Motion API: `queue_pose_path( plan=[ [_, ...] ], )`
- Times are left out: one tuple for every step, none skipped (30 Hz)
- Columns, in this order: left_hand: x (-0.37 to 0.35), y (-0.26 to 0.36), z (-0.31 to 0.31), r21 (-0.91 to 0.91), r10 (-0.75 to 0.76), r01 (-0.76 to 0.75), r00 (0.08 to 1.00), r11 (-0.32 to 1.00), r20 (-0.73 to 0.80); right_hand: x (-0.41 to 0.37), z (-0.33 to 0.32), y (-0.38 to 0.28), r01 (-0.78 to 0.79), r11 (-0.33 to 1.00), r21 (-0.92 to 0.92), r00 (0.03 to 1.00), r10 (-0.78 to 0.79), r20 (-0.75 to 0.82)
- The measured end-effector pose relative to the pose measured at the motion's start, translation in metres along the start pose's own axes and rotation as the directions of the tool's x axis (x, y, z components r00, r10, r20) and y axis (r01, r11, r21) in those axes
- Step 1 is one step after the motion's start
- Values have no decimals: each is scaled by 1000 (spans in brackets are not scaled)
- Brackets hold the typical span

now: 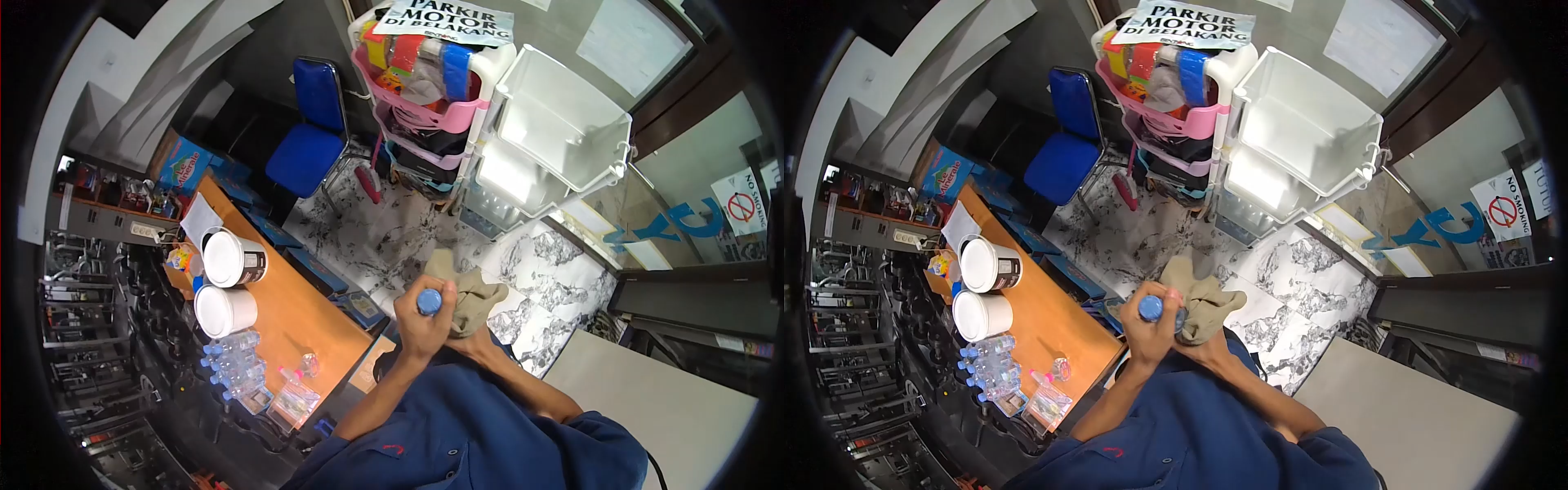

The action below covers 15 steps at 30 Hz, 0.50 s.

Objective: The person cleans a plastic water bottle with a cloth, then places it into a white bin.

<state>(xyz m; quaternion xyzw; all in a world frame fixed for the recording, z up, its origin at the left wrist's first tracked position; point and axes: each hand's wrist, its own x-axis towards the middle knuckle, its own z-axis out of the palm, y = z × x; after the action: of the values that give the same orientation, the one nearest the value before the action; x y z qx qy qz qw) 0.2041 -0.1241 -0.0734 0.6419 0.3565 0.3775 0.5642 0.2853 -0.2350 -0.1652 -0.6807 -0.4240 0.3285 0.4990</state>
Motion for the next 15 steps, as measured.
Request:
queue_pose_path(
  plan=[
    [-2,-1,6,54,24,-26,999,998,38,0,-1,8,-9,1000,-21,999,8,-42],
    [-3,-1,10,109,45,-53,996,993,76,0,0,12,-41,999,34,992,45,-116],
    [-5,0,15,160,58,-76,992,984,116,-2,-5,18,-40,999,-15,993,38,-112],
    [-5,-1,18,179,8,-34,990,983,141,-2,-9,30,-39,997,-62,994,32,-108],
    [-5,-7,21,168,25,-52,987,984,158,-3,-12,43,-38,994,-107,994,27,-103],
    [-3,-17,24,157,42,-70,983,985,177,-2,-14,55,-76,980,-183,995,64,-74],
    [-2,-25,25,147,59,-88,979,985,195,2,-15,68,-109,960,-258,994,101,-46],
    [-2,-30,24,178,41,-86,970,980,239,7,-18,80,-139,933,-333,990,141,-19],
    [-2,-35,20,208,22,-83,959,975,283,14,-22,90,-181,908,-377,982,188,-18],
    [-2,-41,17,236,1,-82,945,968,326,22,-28,102,-221,879,-423,972,235,-18],
    [-3,-46,17,249,-40,-35,956,968,291,31,-34,115,-258,845,-469,959,282,-19],
    [-4,-52,18,261,-80,11,964,965,255,41,-39,135,-182,836,-518,979,202,-20],
    [-7,-60,18,270,-122,60,968,961,217,49,-42,161,-108,817,-566,992,122,-13],
    [-12,-70,14,291,-195,131,959,948,206,58,-45,191,-32,790,-613,999,39,-1],
    [-20,-88,11,280,-263,206,948,938,182,65,-47,231,-29,817,-575,1000,21,-21]
  ],
)
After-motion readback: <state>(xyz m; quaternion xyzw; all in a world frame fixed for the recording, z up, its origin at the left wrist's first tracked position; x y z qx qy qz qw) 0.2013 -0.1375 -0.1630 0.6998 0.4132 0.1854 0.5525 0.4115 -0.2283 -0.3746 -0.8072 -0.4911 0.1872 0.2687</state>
